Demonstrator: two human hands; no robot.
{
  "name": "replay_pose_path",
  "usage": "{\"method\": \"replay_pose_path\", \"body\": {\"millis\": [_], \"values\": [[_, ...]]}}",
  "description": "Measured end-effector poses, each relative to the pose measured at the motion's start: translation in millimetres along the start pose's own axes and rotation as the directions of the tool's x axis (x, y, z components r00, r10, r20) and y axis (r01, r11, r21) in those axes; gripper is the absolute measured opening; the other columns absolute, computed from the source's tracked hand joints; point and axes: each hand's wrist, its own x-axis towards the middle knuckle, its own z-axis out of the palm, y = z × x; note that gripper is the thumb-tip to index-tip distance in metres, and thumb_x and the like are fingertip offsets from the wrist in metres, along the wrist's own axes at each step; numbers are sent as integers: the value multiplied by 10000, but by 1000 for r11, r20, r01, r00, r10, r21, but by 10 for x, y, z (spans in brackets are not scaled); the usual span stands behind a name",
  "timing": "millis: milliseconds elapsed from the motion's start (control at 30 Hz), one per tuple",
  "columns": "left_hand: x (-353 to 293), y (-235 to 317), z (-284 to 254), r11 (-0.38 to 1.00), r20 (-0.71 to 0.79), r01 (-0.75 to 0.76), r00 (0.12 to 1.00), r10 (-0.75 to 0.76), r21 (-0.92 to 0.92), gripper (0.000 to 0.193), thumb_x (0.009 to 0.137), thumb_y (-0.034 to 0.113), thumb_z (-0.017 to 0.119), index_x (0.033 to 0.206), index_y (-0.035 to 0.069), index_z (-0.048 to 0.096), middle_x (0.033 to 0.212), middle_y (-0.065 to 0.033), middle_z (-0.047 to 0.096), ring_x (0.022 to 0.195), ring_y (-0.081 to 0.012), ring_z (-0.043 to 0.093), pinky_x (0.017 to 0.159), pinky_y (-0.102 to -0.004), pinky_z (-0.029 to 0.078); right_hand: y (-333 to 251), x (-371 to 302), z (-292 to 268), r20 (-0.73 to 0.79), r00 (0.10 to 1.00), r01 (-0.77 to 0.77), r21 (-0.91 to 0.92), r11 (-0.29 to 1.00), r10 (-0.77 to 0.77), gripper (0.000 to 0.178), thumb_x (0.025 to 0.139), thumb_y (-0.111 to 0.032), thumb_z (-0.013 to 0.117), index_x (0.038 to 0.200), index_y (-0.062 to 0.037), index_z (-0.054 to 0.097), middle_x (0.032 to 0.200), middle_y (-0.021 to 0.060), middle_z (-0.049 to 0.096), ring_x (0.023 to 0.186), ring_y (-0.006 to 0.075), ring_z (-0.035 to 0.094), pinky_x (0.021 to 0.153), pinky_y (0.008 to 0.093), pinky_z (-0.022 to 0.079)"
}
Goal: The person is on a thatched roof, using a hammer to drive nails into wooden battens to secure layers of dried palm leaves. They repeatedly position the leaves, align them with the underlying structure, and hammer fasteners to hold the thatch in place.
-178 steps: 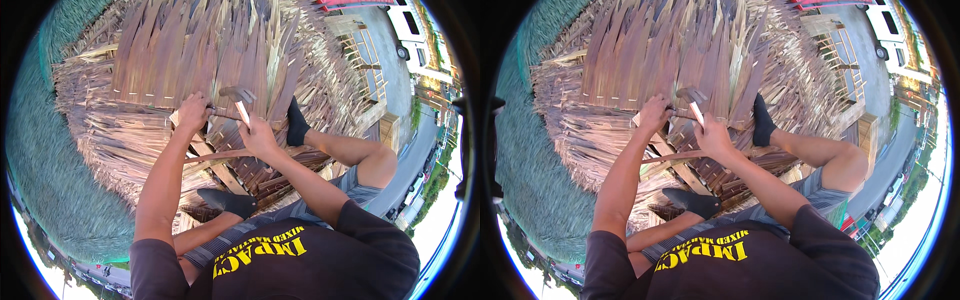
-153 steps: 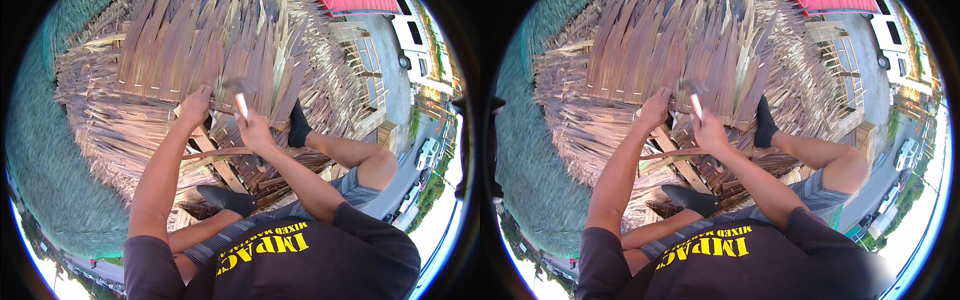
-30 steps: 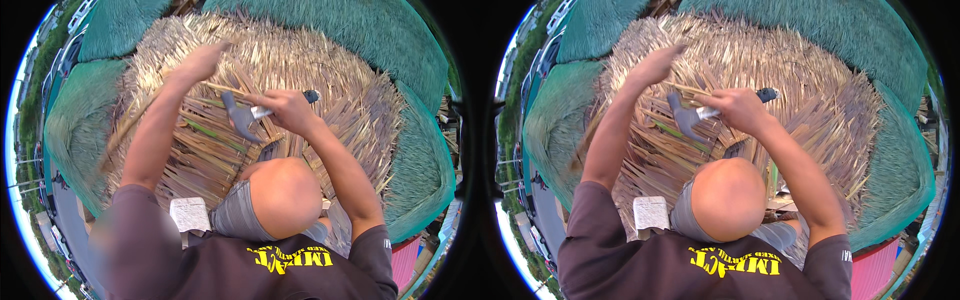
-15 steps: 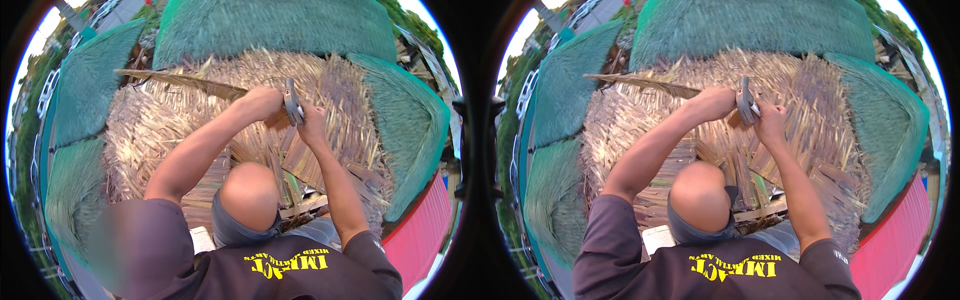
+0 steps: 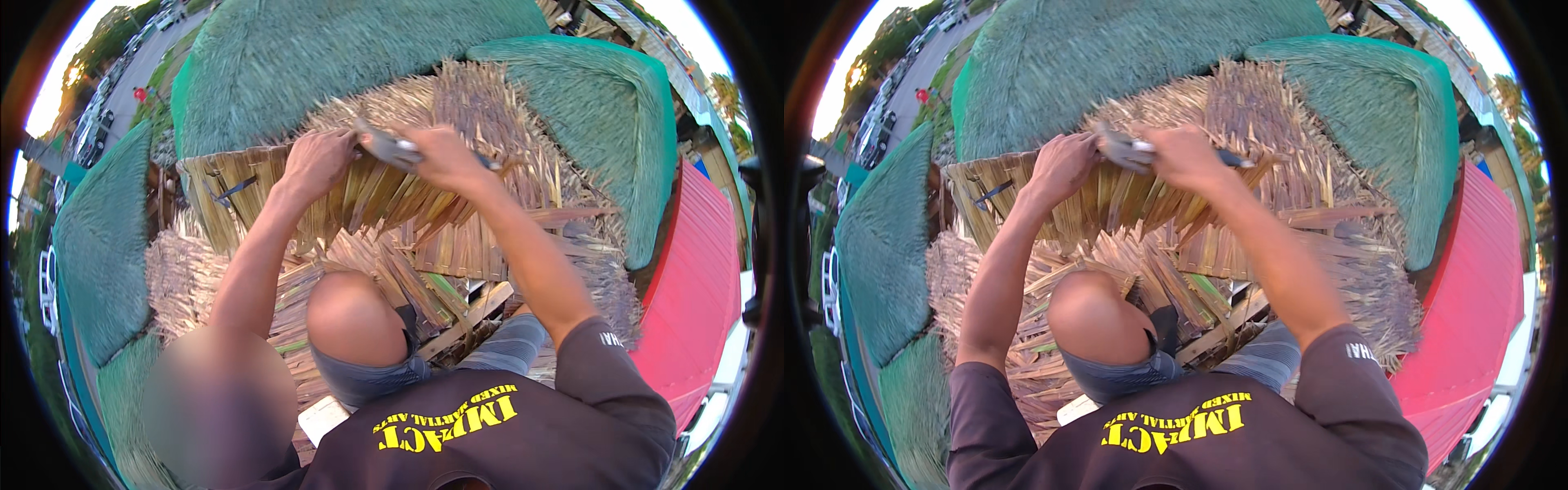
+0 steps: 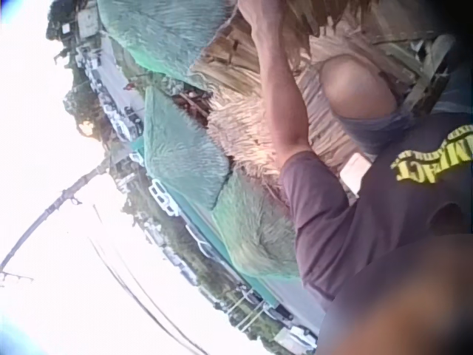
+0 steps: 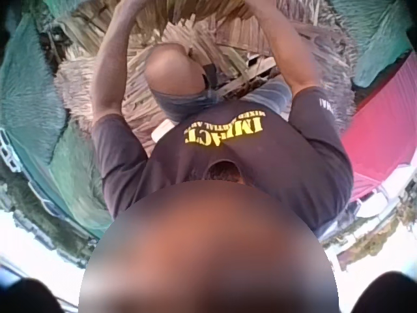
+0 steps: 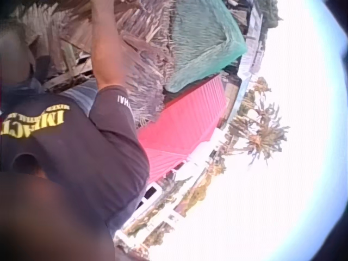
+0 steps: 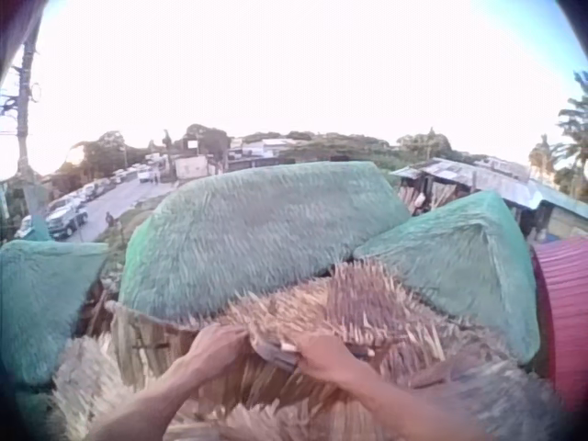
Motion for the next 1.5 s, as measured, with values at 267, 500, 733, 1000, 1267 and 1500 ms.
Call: {"method": "replay_pose_path", "body": {"millis": [267,500,733,1000,1267,1500], "values": [[193,232,-91,997,-7,75,997,-75,-12,284,945,328,636,960,48,687,911,-168,728,881,-369,701,776,-477,542,44,243,158,61,998,-36,81,996,31,223,904,-223,620,1102,-121,638,953,187,720,930,411,680,766,533,526],[623,256,155,962,270,242,925,-268,124,325,921,386,653,976,83,758,1007,-138,760,927,-324,736,797,-448,579,166,194,427,96,958,-272,12,962,269,254,899,-223,607,1145,-181,659,987,154,735,960,387,698,795,528,537],[705,436,722,943,299,325,895,-330,68,273,881,291,670,1032,88,771,1085,-142,756,1032,-299,730,854,-412,586,409,97,677,174,901,-402,-7,916,397,252,898,-242,607,1126,-184,696,1036,190,729,981,421,681,834,545,531],[844,570,911,910,332,413,854,-399,32,244,917,249,637,1031,94,788,1139,-136,750,1101,-290,713,893,-399,567,514,403,743,262,706,-617,-228,753,658,363,932,-347,671,1148,-63,739,1169,221,711,1109,392,672,913,494,543],[944,620,818,864,195,500,855,-480,-66,226,934,166,589,1012,59,772,1099,-137,759,1044,-299,733,850,-413,590,452,667,866,225,609,-791,104,603,760,340,881,-131,605,1150,60,686,1212,284,677,1005,402,720,771,428,581],[913,413,389,818,-180,432,833,-524,-379,271,904,156,606,1161,103,673,968,-194,735,938,-402,711,792,-501,560,220,986,603,21,774,-510,612,604,633,254,902,-131,600,1079,45,649,923,239,716,893,399,708,734,497,528]]}}
